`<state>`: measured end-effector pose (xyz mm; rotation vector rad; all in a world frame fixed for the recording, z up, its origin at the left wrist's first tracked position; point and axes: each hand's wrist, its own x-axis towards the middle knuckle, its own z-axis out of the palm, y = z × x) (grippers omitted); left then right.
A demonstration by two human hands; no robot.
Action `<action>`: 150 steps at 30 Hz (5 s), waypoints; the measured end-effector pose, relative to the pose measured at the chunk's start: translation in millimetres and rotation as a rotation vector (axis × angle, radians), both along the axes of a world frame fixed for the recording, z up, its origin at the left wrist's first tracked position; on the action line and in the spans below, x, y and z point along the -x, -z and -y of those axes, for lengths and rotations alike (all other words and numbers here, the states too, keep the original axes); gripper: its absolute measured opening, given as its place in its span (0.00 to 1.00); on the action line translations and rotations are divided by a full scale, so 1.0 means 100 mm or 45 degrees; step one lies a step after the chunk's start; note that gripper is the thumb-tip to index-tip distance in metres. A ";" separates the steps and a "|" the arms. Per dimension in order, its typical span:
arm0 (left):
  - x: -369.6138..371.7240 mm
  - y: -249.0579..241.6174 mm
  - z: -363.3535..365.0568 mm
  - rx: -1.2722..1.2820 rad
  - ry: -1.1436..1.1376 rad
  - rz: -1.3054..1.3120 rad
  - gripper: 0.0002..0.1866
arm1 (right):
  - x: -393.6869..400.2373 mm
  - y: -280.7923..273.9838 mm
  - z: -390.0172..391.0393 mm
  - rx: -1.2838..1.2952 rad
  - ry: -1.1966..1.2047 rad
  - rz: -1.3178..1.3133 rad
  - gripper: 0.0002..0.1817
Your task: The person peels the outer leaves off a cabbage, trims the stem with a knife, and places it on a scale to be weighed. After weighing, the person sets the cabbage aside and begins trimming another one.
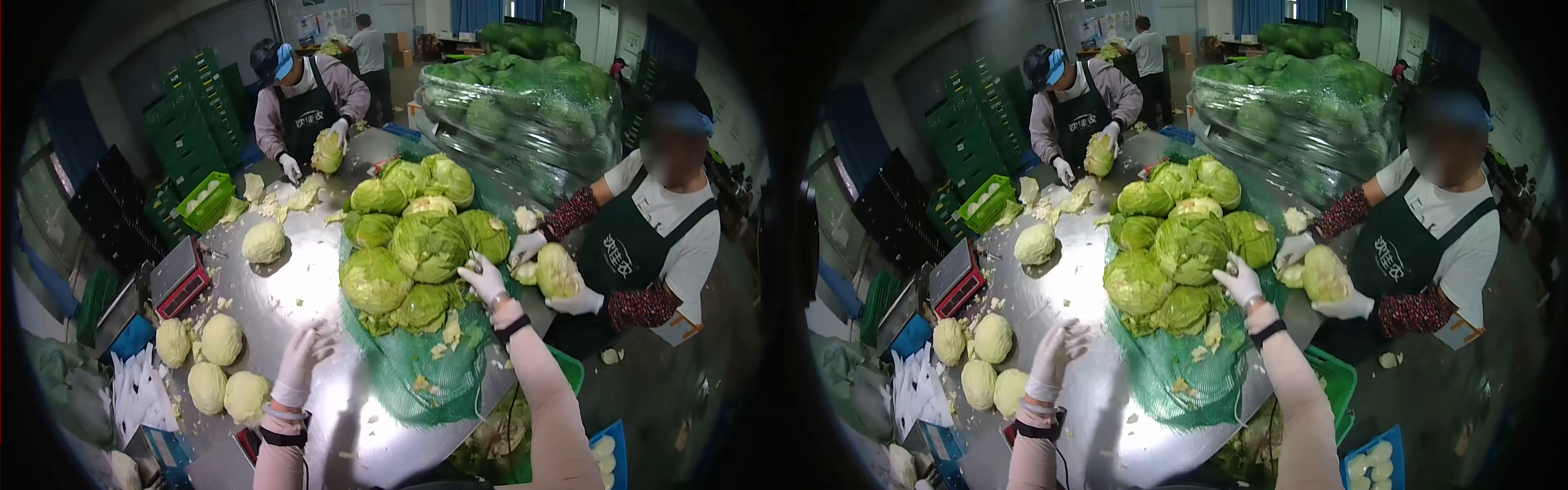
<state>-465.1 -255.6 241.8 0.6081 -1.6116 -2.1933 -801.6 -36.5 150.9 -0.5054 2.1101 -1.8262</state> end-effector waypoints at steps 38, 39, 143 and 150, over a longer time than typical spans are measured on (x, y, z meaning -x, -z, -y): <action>1.75 1.54 -0.75 -1.044 0.052 -0.114 0.50 | -0.98 0.21 -0.53 0.196 -0.030 0.113 0.44; 1.72 1.60 -0.81 -1.047 0.059 -0.103 0.50 | -1.04 0.45 -0.50 0.141 -0.114 0.006 0.44; -0.79 0.49 -0.77 1.522 -0.111 0.578 0.45 | -3.43 0.89 -0.35 -0.811 -0.493 -0.389 0.10; -0.79 0.54 -0.34 1.307 0.147 0.470 0.37 | -3.11 0.85 -0.34 -0.609 -0.764 -0.281 0.10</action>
